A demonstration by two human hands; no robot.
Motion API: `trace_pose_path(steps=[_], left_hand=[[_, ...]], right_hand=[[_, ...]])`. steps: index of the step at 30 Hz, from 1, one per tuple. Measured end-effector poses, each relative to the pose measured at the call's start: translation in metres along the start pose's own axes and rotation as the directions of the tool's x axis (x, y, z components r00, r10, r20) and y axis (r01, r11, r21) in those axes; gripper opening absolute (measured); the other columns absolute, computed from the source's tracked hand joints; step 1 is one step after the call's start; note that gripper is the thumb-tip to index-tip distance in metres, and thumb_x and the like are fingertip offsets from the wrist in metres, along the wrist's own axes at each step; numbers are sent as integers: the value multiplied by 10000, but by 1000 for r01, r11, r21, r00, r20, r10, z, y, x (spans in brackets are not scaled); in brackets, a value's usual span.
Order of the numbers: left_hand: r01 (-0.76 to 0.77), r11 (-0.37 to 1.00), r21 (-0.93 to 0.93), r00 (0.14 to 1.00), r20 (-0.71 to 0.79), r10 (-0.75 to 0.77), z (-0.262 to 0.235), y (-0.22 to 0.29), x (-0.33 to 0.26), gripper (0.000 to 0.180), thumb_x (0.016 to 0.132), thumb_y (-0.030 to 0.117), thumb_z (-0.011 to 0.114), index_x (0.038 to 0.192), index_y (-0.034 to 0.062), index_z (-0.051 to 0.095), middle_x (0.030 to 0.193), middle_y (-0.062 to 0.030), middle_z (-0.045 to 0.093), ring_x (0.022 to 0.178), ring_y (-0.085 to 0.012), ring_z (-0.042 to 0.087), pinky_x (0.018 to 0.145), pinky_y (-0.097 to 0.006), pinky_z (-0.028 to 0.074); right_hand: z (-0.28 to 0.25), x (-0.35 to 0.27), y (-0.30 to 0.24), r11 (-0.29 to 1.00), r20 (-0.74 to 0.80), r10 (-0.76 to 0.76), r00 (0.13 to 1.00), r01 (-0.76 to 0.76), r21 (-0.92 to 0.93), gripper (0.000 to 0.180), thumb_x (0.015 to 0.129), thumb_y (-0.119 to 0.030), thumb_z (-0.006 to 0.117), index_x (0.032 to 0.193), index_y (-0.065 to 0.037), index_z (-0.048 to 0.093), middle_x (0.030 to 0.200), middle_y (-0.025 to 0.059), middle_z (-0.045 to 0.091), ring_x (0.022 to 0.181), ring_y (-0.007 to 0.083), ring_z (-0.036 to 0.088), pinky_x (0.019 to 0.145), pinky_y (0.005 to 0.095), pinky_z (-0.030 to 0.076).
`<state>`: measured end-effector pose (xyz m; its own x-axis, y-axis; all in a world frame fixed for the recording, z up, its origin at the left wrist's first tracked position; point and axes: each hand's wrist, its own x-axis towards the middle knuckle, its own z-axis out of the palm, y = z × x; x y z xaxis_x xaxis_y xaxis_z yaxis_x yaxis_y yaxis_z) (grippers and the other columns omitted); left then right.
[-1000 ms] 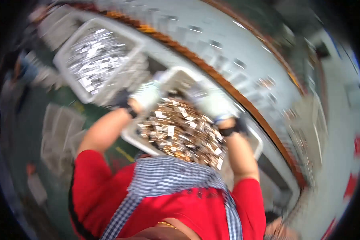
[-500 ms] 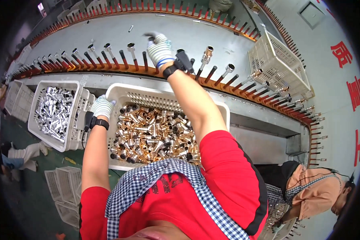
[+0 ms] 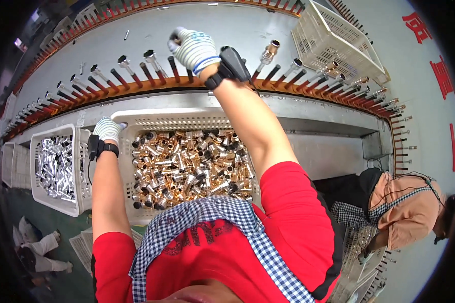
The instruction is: Placing small metallic components onto the pegs of a rotating assembly or coating machine.
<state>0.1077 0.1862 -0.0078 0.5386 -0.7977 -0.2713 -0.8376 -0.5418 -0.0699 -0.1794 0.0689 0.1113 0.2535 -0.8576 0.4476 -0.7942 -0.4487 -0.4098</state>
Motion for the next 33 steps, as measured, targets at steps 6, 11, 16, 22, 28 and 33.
trace_pose_path(steps=[6,11,16,22,28,33], left_hand=[[-105,990,90,988,-104,114,14,-5,8,656,713,561,818,1107,44,732,1077,-187,729,1016,-299,711,853,-394,573],[-122,992,22,991,-44,123,2,-4,4,628,702,529,834,1070,29,741,1058,-198,729,992,-304,715,849,-389,575],[-155,988,12,986,-52,156,-7,11,5,628,675,478,870,1094,32,730,1077,-202,723,1022,-314,704,869,-389,571],[-147,989,-8,987,-64,147,-1,5,0,644,664,450,882,1133,45,706,1134,-188,711,1076,-315,685,900,-400,562],[-165,986,-4,982,-99,164,-6,7,1,634,642,417,900,1143,76,714,1099,-185,723,1046,-317,696,876,-411,571],[-140,990,-30,987,-87,137,-8,14,-3,634,638,415,900,1153,94,716,1119,-170,721,1053,-304,697,881,-400,572]], right_hand=[[-33,-101,-32,916,547,-379,746,218,338,376,903,-356,718,1180,-105,675,968,121,721,946,236,704,812,353,561],[-90,-67,-18,912,76,-369,926,346,220,547,844,-335,788,1271,-43,612,1141,186,688,1067,321,658,911,390,519],[-31,-12,89,961,-434,-277,857,260,-100,179,846,-86,665,1002,-133,739,1034,141,704,951,322,683,871,386,550],[-47,-97,23,873,-327,-363,873,441,207,396,747,151,521,907,-143,733,1134,133,726,960,275,722,772,343,582],[-123,-62,112,967,-541,-30,841,-112,-228,579,858,-467,704,1224,-29,607,933,228,707,909,369,690,854,460,534],[-104,-82,104,921,-145,385,912,-370,118,350,896,-442,642,932,-105,729,795,153,725,767,296,723,756,379,563]])
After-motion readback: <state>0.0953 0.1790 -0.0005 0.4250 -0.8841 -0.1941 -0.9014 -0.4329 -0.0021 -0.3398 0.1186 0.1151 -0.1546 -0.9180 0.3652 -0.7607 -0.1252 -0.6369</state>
